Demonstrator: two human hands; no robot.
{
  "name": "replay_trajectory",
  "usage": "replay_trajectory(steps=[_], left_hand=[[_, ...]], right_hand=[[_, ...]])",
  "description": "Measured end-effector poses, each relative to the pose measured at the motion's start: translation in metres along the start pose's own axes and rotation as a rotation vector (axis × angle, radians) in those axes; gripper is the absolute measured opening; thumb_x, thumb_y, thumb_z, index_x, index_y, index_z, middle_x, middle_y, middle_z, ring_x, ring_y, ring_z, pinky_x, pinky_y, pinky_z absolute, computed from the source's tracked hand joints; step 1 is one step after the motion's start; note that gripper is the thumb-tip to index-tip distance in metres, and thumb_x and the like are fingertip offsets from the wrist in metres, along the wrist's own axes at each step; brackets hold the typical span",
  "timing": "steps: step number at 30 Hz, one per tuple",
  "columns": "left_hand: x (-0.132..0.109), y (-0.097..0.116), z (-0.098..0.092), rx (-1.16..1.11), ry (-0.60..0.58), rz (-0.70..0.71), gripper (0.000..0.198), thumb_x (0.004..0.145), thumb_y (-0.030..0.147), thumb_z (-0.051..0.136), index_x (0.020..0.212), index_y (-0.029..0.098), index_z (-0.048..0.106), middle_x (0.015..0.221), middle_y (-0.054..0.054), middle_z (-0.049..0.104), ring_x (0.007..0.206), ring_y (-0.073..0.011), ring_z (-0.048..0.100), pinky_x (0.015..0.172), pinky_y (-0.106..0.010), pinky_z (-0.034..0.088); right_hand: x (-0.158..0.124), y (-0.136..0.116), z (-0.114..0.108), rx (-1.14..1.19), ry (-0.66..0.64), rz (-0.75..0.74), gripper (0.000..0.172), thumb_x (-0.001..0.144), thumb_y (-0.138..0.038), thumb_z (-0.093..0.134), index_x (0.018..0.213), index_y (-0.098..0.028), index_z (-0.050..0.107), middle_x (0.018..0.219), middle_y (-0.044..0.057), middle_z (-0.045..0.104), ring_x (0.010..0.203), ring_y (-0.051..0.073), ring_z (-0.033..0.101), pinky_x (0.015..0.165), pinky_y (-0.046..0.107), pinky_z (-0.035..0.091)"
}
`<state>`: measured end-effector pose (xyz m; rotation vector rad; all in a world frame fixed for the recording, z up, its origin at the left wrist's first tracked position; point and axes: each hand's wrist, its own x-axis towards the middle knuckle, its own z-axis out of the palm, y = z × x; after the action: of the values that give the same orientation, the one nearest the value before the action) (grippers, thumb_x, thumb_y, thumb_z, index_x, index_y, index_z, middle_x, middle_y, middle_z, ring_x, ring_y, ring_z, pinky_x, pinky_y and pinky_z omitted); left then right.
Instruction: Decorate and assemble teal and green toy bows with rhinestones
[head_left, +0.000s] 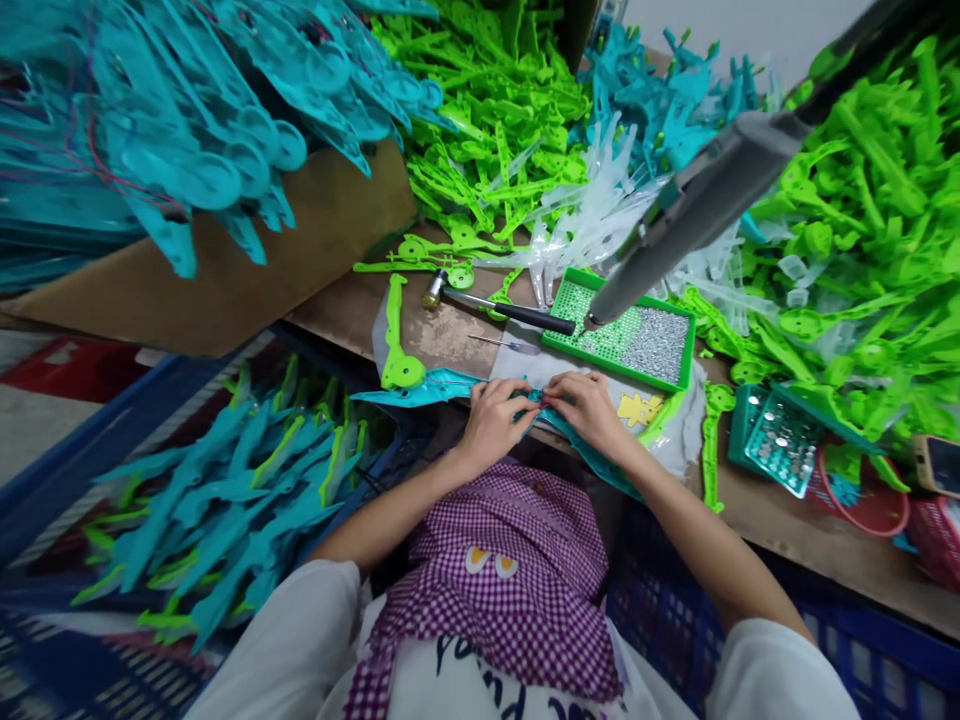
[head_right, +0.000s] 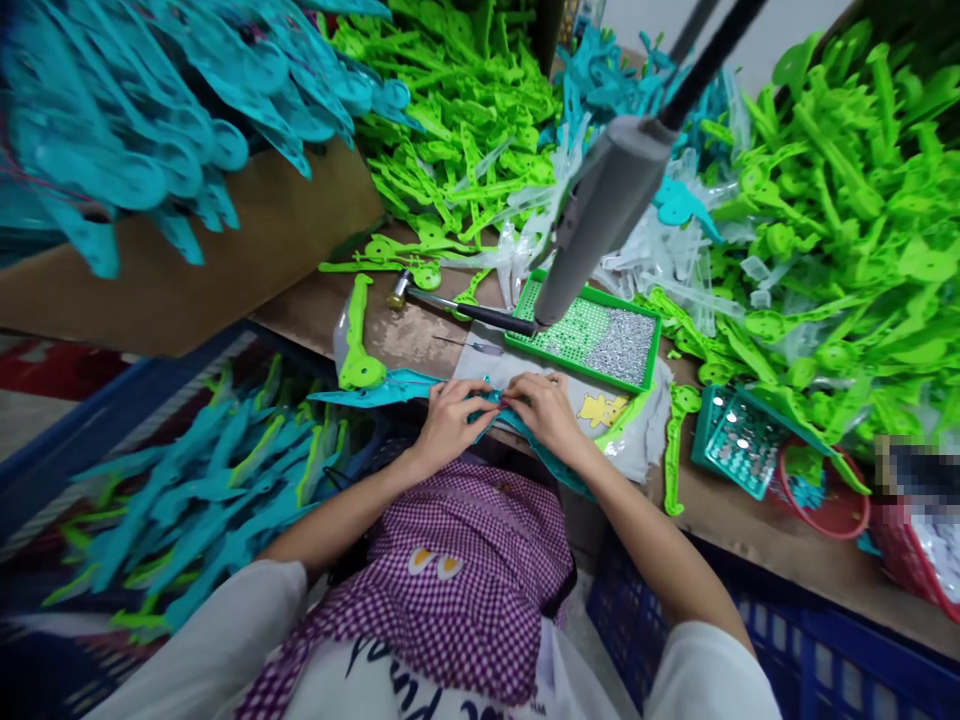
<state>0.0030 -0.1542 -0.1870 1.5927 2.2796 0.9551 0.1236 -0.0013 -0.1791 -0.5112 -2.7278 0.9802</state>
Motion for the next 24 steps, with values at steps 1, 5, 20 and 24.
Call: replay_trajectory(steps=[1,5,20,24], left_hand=[[0.000,0.000,0.000,-0.005,0.002,0.000,0.012,0.089,0.031,0.061,0.089,0.026,0.073,0.113,-0.003,0.067,0.107,-0.0216,0.057,0.092,-0.041,0.032],[0.000,0.001,0.001,-0.039,0.030,-0.016,0.012,0.088,0.030,0.062,0.087,0.025,0.073,0.109,-0.002,0.068,0.105,-0.0201,0.058,0.092,-0.039,0.034],[0.001,0.001,0.001,-0.008,0.032,-0.007,0.011,0.088,0.030,0.062,0.085,0.025,0.071,0.119,-0.002,0.067,0.108,-0.0207,0.058,0.092,-0.040,0.033],[0.001,0.002,0.000,-0.004,0.005,-0.011,0.011,0.089,0.030,0.061,0.086,0.025,0.070,0.118,-0.001,0.067,0.109,-0.0209,0.058,0.091,-0.041,0.032]], right_hand=[[0.000,0.002,0.001,0.017,-0.003,0.011,0.015,0.091,-0.028,0.054,0.086,-0.021,0.066,0.100,0.004,0.071,0.094,0.019,0.061,0.085,0.036,0.026],[-0.001,0.001,0.001,-0.028,-0.029,0.010,0.013,0.092,-0.028,0.054,0.090,-0.022,0.065,0.100,0.003,0.071,0.094,0.018,0.063,0.089,0.037,0.026],[-0.003,-0.002,0.001,-0.192,-0.023,-0.060,0.015,0.094,-0.028,0.051,0.089,-0.020,0.063,0.094,0.003,0.071,0.091,0.017,0.063,0.096,0.038,0.029],[-0.003,-0.005,-0.003,-0.295,-0.093,-0.149,0.018,0.095,-0.024,0.046,0.093,-0.019,0.063,0.096,0.007,0.071,0.089,0.018,0.063,0.099,0.038,0.031]])
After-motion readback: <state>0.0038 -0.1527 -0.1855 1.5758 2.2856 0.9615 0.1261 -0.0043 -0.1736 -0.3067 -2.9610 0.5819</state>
